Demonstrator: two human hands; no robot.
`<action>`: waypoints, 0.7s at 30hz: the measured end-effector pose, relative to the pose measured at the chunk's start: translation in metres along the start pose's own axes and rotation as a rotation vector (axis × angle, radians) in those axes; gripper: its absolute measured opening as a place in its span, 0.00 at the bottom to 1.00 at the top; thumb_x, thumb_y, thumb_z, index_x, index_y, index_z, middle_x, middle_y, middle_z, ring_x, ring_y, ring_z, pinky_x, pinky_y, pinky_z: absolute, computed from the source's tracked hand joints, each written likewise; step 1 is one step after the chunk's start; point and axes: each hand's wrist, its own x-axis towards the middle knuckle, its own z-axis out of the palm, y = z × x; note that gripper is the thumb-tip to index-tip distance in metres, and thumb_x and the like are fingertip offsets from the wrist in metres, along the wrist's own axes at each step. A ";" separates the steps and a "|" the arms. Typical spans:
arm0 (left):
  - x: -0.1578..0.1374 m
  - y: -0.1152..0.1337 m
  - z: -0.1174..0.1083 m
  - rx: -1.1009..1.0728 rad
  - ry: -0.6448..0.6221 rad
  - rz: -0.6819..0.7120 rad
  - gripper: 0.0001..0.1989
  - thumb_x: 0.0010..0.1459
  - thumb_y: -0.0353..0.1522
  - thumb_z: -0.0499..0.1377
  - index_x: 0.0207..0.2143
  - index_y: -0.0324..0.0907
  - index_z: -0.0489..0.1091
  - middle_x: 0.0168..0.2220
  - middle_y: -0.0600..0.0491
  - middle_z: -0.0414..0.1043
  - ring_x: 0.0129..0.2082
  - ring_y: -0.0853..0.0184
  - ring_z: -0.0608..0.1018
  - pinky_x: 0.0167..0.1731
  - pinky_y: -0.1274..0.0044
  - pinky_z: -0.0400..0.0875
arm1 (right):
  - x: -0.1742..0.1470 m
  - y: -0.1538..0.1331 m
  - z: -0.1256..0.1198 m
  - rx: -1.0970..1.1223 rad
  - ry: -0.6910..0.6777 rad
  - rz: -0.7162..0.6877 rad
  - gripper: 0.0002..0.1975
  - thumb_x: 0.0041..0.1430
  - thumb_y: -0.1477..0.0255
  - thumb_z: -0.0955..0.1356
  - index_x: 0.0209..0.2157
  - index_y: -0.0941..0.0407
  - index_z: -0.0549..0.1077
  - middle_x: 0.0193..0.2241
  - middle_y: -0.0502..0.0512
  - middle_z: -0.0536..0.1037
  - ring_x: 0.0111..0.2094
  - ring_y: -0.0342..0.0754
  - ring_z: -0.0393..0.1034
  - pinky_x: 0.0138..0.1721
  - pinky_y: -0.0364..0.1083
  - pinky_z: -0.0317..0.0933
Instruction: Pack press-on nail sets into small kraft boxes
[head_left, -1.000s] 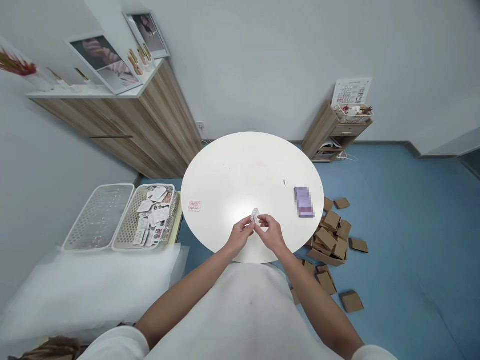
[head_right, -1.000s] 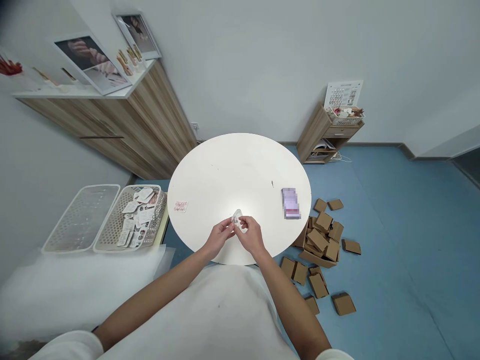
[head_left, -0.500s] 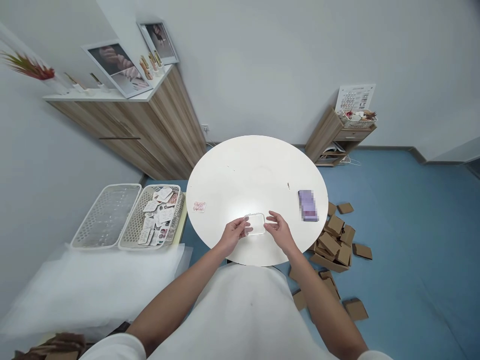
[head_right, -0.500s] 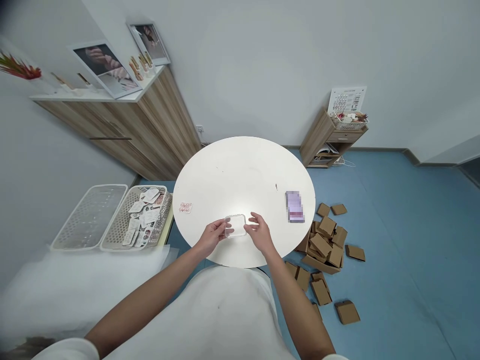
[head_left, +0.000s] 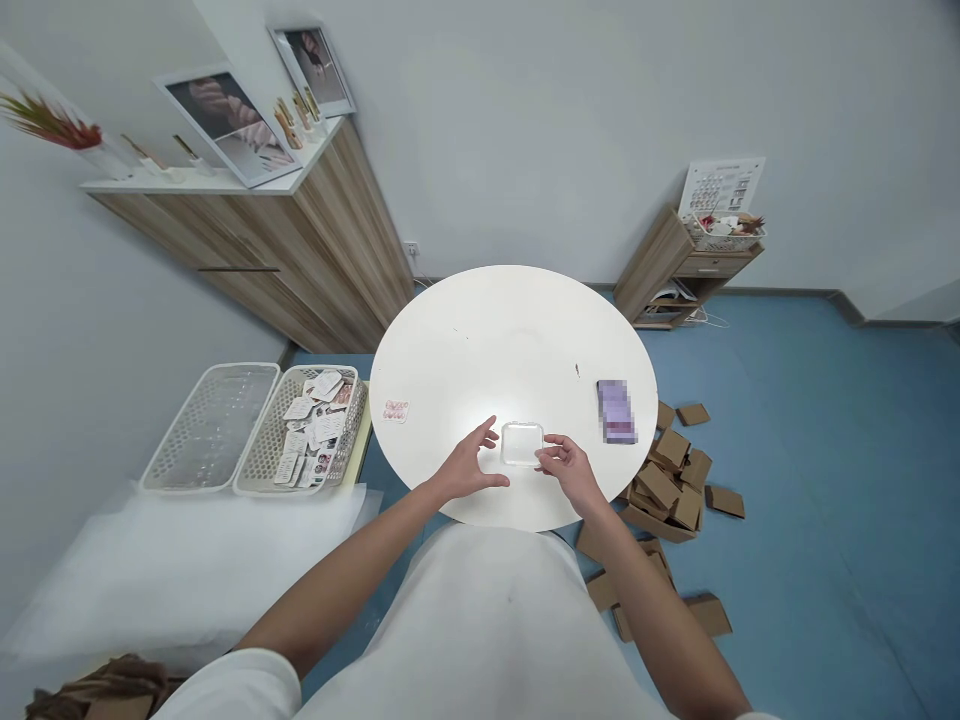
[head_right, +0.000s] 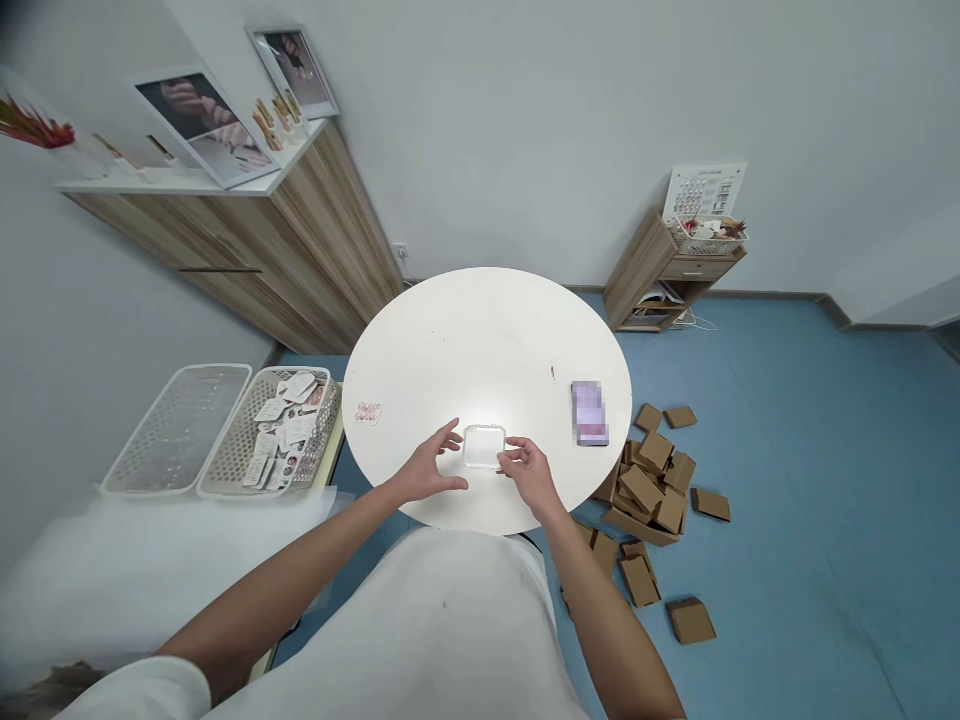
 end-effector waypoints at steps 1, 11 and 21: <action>0.001 0.001 -0.001 0.060 -0.018 0.038 0.49 0.33 0.39 0.67 0.57 0.49 0.47 0.46 0.49 0.63 0.42 0.63 0.69 0.43 0.69 0.62 | 0.000 -0.001 -0.001 0.004 -0.004 0.006 0.22 0.43 0.61 0.69 0.40 0.54 0.65 0.28 0.50 0.73 0.27 0.45 0.71 0.36 0.50 0.63; 0.016 0.005 0.011 0.102 0.020 0.120 0.36 0.36 0.36 0.65 0.51 0.46 0.59 0.34 0.54 0.66 0.32 0.67 0.68 0.37 0.73 0.64 | 0.006 -0.003 -0.015 -0.079 -0.117 -0.010 0.26 0.45 0.61 0.68 0.47 0.53 0.61 0.33 0.53 0.72 0.31 0.46 0.70 0.38 0.52 0.63; 0.020 0.016 0.023 -0.098 -0.001 -0.029 0.34 0.34 0.34 0.66 0.48 0.47 0.62 0.31 0.55 0.63 0.33 0.68 0.68 0.36 0.74 0.63 | 0.017 -0.023 -0.039 -0.378 -0.380 -0.353 0.35 0.42 0.66 0.71 0.53 0.48 0.58 0.55 0.56 0.59 0.52 0.53 0.57 0.52 0.55 0.54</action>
